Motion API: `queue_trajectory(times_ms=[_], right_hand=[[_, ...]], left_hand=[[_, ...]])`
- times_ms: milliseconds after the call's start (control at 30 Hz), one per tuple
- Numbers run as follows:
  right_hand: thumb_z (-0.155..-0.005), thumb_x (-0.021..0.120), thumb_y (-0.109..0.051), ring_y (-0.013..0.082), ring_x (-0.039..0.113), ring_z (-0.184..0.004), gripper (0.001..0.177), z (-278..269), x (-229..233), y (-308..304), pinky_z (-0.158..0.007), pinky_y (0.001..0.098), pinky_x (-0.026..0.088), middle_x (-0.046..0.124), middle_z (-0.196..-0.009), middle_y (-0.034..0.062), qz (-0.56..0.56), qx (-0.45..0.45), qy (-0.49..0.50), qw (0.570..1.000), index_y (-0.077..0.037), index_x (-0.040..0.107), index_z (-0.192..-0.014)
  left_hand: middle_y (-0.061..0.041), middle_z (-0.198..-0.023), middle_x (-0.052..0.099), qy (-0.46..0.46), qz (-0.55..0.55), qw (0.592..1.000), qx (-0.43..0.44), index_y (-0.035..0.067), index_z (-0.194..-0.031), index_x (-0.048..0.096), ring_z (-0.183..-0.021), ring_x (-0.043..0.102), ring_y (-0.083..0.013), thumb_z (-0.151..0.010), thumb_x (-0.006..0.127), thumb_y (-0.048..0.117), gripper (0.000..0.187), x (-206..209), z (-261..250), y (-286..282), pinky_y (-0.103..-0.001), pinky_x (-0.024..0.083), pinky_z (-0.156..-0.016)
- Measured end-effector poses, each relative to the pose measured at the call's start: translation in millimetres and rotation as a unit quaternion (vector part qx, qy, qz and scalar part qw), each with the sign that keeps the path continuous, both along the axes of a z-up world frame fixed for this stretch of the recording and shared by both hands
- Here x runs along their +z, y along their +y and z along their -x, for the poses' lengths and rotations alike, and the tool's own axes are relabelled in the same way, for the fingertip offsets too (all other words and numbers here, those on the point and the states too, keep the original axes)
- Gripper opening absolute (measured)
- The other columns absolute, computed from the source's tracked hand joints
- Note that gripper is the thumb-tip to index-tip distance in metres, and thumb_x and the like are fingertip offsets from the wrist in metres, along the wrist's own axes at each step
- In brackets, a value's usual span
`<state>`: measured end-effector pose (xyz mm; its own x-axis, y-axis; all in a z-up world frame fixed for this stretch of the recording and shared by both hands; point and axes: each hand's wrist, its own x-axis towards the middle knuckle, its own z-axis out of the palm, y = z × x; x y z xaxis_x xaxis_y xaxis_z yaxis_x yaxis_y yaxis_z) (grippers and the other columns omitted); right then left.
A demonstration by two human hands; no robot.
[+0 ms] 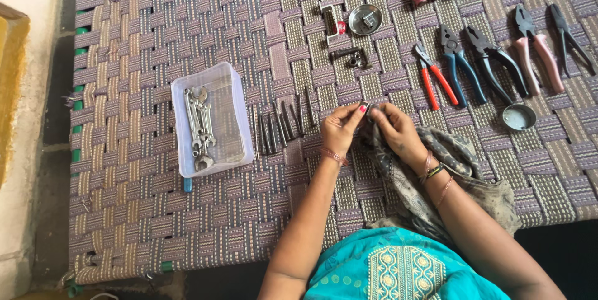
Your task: The person cleans a small metal part by hand using a cloth, then places the part down on the surface among other tools and hardware.
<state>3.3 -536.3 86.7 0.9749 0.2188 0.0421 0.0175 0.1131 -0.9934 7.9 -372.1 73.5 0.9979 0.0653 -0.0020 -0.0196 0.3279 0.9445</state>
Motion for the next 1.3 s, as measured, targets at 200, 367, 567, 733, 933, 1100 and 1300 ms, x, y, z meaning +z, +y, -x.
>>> queue_trajectory(times_ms=[200, 367, 567, 733, 933, 1100, 1300], right_hand=[[-0.113, 0.058, -0.017, 0.0004, 0.038, -0.072, 0.026, 0.9, -6.5, 1.2, -0.059, 0.0198, 0.033, 0.047, -0.079, -0.0089, 0.060, -0.054, -0.031, 0.996, -0.002, 0.058, -0.092], [-0.109, 0.055, -0.021, 0.0005, 0.041, -0.066, 0.025, 0.9, 9.8, 1.5, -0.055, 0.0197, 0.034, 0.051, -0.075, -0.0093, 0.008, -0.061, 0.060, 0.996, -0.004, 0.062, -0.091], [-0.112, 0.055, -0.029, -0.0004, 0.041, -0.070, 0.035, 2.5, 4.1, 5.2, -0.058, 0.0200, 0.035, 0.051, -0.078, -0.0095, 0.045, -0.079, 0.009, 0.996, -0.003, 0.060, -0.089], [-0.114, 0.051, -0.042, 0.0042, 0.049, -0.064, 0.045, 1.1, 15.5, 1.5, -0.055, 0.0218, 0.041, 0.059, -0.076, -0.0055, -0.133, -0.117, 0.141, 0.974, -0.005, 0.059, -0.089], [-0.104, 0.055, -0.027, 0.0053, 0.062, -0.077, 0.026, -1.1, 42.2, -8.9, -0.069, 0.0197, 0.051, 0.069, -0.096, -0.0023, -0.143, -0.050, 0.160, 0.975, -0.006, 0.067, -0.112], [-0.105, 0.057, -0.013, 0.0077, 0.064, -0.094, 0.024, -1.4, 26.9, -2.8, -0.084, 0.0212, 0.053, 0.072, -0.108, 0.0018, -0.156, 0.014, 0.155, 0.975, 0.002, 0.068, -0.120], [-0.098, 0.071, -0.012, 0.0069, 0.060, -0.095, 0.024, -0.8, 18.2, 4.1, -0.084, 0.0219, 0.051, 0.067, -0.105, 0.0009, 0.034, -0.030, -0.023, 0.999, 0.003, 0.064, -0.116]], left_hand=[[-0.006, -0.091, 0.074, -0.027, -0.133, 0.990, 0.023, 0.000, -0.110, 0.080, -0.077, 0.066, -0.0102, -0.094, 0.080, 0.008, 0.018, -5.8, 5.1, 2.4, -0.023, 0.054, -0.066], [-0.005, -0.098, 0.076, -0.033, -0.022, 0.999, -0.003, 0.001, -0.110, 0.075, -0.082, 0.072, -0.0089, -0.094, 0.076, 0.008, 0.018, -10.8, 4.6, -5.9, -0.022, 0.059, -0.074], [-0.007, -0.099, 0.077, -0.029, -0.013, 0.999, -0.013, -0.001, -0.112, 0.072, -0.082, 0.072, -0.0099, -0.094, 0.075, 0.006, 0.020, -10.3, 5.1, -2.1, -0.022, 0.061, -0.074], [-0.010, -0.097, 0.076, 0.005, -0.010, 0.999, -0.036, -0.002, -0.113, 0.072, -0.081, 0.071, -0.0122, -0.098, 0.073, 0.008, 0.018, -14.9, 4.9, -10.2, -0.024, 0.058, -0.073], [-0.010, -0.099, 0.077, 0.104, 0.182, 0.976, -0.062, 0.000, -0.109, 0.073, -0.085, 0.075, -0.0157, -0.094, 0.072, 0.009, 0.017, -10.7, 1.5, 1.2, -0.027, 0.064, -0.079], [-0.009, -0.096, 0.077, 0.081, 0.065, 0.994, -0.033, 0.004, -0.103, 0.072, -0.081, 0.074, -0.0127, -0.092, 0.075, 0.009, 0.013, -15.4, -2.9, 1.9, -0.026, 0.064, -0.073], [-0.003, -0.090, 0.077, -0.066, -0.234, 0.965, 0.099, 0.004, -0.103, 0.077, -0.075, 0.070, -0.0083, -0.095, 0.074, 0.018, 0.016, 7.4, 10.2, -2.6, -0.022, 0.056, -0.067]])
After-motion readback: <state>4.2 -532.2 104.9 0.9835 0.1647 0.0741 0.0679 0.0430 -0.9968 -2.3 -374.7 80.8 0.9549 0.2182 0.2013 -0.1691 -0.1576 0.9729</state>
